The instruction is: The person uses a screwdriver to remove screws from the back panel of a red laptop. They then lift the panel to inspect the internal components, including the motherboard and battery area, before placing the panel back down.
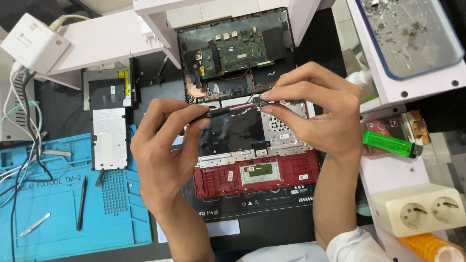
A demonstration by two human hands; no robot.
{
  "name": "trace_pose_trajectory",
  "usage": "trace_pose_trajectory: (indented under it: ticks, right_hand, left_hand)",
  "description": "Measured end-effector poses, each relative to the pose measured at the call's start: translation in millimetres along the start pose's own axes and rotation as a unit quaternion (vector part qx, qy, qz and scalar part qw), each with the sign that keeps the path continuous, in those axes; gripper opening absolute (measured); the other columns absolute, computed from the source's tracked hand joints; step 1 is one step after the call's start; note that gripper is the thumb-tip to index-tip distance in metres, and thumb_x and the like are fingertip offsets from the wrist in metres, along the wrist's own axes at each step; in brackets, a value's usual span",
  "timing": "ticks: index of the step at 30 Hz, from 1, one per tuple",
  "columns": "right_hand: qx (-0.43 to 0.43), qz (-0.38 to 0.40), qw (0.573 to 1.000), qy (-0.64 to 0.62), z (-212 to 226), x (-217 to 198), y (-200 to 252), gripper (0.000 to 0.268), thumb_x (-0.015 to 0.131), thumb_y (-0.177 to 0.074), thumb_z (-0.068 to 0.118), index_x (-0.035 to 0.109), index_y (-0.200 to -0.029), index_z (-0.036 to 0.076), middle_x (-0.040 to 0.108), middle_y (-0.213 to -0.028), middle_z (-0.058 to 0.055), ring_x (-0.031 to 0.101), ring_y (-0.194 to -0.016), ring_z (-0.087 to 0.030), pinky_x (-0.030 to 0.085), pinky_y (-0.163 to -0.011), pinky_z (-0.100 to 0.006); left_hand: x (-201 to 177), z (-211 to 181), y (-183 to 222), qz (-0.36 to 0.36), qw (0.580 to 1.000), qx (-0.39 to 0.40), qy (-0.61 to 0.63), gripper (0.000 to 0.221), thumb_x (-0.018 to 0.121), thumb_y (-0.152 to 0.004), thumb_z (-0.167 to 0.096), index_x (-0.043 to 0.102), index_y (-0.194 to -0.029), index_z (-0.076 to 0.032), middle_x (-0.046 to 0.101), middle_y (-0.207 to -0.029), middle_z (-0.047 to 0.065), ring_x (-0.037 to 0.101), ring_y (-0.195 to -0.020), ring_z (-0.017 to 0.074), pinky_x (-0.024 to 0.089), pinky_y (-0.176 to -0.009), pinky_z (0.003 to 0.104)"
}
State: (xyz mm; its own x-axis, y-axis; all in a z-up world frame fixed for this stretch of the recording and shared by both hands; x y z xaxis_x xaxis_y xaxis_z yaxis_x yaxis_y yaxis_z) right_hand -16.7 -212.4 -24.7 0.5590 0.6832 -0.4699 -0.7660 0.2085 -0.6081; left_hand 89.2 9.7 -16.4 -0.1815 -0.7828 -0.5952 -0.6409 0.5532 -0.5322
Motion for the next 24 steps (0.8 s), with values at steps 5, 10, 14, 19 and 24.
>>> trace_pose_trajectory:
  ticks: [5,10,14,19,24]
  right_hand:
    - [0.007,0.008,1.000,0.014,2,4,0,0.026,0.093,-0.083,-0.001,0.078,-0.103,0.005,0.073,-0.103,-0.008,0.073,-0.090,-0.016,0.058,-0.076,-0.025]
    - [0.001,0.008,1.000,0.018,7,6,-3,0.027,0.092,-0.082,-0.002,0.078,-0.104,0.005,0.072,-0.102,-0.008,0.073,-0.090,-0.017,0.058,-0.078,-0.026]
    - [-0.020,0.012,1.000,0.011,8,9,-2,0.026,0.090,-0.083,-0.004,0.078,-0.103,0.005,0.072,-0.098,-0.009,0.073,-0.092,-0.018,0.059,-0.085,-0.028]
    - [-0.035,0.003,0.999,-0.008,6,10,-2,0.023,0.088,-0.082,-0.007,0.077,-0.100,0.003,0.071,-0.095,-0.009,0.072,-0.089,-0.019,0.061,-0.093,-0.032]
    - [-0.037,-0.003,0.999,-0.033,-1,12,-1,0.022,0.088,-0.085,-0.006,0.078,-0.101,0.003,0.072,-0.098,-0.010,0.072,-0.087,-0.018,0.061,-0.091,-0.030]
  left_hand:
    - [-6,1,1,0.004,1.000,0.003,0.002,0.019,0.082,-0.093,-0.002,0.074,-0.110,-0.004,0.065,-0.100,0.007,0.063,-0.082,0.0182,0.048,-0.069,0.032]
    - [-10,1,0,-0.003,1.000,0.010,0.003,0.018,0.082,-0.094,-0.002,0.073,-0.110,-0.004,0.064,-0.101,0.007,0.064,-0.084,0.0191,0.049,-0.069,0.031]
    - [-14,2,5,-0.007,1.000,0.019,-0.011,0.019,0.082,-0.095,-0.002,0.073,-0.111,-0.004,0.064,-0.099,0.007,0.064,-0.083,0.0188,0.049,-0.071,0.031]
    - [-14,-2,5,-0.012,1.000,0.016,-0.018,0.020,0.082,-0.094,-0.001,0.073,-0.111,-0.005,0.063,-0.098,0.006,0.063,-0.082,0.0179,0.048,-0.067,0.030]
    - [-11,-1,1,-0.009,1.000,0.004,-0.011,0.018,0.081,-0.095,0.000,0.073,-0.110,-0.004,0.064,-0.101,0.007,0.063,-0.082,0.0173,0.048,-0.066,0.031]
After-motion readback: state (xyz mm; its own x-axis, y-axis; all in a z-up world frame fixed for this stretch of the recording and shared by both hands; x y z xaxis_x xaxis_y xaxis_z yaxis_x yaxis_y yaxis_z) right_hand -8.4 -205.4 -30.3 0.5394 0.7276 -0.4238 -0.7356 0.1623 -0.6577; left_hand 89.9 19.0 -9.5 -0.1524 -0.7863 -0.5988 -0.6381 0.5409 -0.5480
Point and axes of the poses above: each hand's wrist, its own y-axis away from the middle knuckle, its own x-axis out of the palm, z = x × y, the point moved 2 cm from there along -y, towards the middle knuckle
